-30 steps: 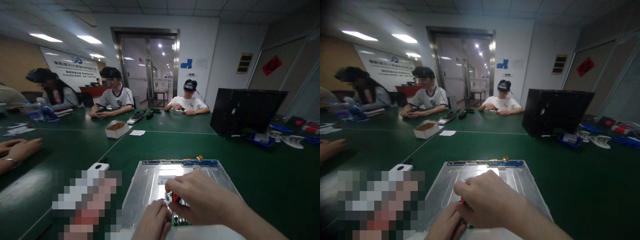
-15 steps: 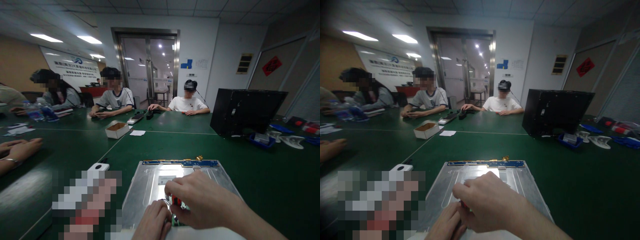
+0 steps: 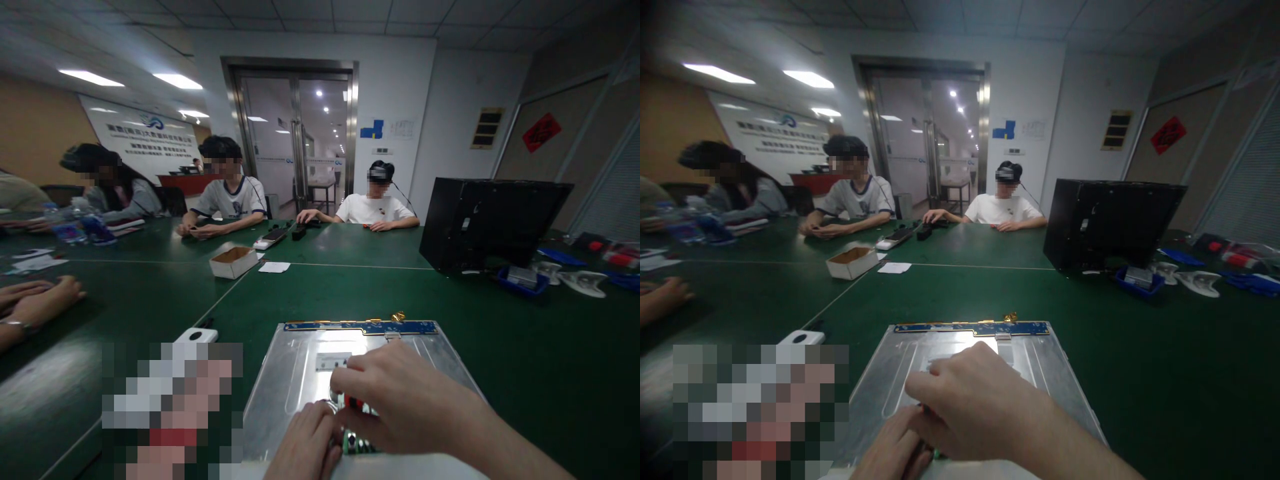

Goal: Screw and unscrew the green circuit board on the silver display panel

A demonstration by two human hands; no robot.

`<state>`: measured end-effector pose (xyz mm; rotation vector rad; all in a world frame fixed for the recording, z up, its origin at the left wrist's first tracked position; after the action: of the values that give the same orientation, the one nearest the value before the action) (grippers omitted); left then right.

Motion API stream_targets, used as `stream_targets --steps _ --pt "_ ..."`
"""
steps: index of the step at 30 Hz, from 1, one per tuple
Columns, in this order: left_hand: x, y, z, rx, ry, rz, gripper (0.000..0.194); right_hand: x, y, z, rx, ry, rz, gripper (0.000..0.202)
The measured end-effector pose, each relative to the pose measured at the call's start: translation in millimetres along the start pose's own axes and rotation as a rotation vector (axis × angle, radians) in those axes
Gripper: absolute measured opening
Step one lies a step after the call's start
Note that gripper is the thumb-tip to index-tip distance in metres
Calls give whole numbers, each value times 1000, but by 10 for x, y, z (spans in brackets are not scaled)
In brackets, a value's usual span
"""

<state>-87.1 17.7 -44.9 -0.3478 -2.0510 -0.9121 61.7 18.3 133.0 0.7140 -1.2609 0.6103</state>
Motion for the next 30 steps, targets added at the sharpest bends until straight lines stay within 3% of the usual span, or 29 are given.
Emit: stream_targets --steps 11,18,23,30 --pt "-22 -11 3 27 22 -8 11 9 -16 7 10 12 -7 7" --pt "-21 10 21 11 -7 -3 11 -5 -8 1 -1 -5 -23 19" --pt "-46 -1 54 -8 5 12 10 11 -7 5 7 -6 -12 5" --pt "-113 -45 100 -42 67 -7 14 -1 -21 11 6 16 -11 7"
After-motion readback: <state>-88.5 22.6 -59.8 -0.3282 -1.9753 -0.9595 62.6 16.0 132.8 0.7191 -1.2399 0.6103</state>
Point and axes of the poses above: each hand's wrist, its own y-axis towards the middle knuckle, its own x-axis out of the back of the hand, z = x × y, the point moved 4 cm from there along y, towards the middle knuckle, and after that the axes turned 1 degree about -x, right-handed, at the moved point
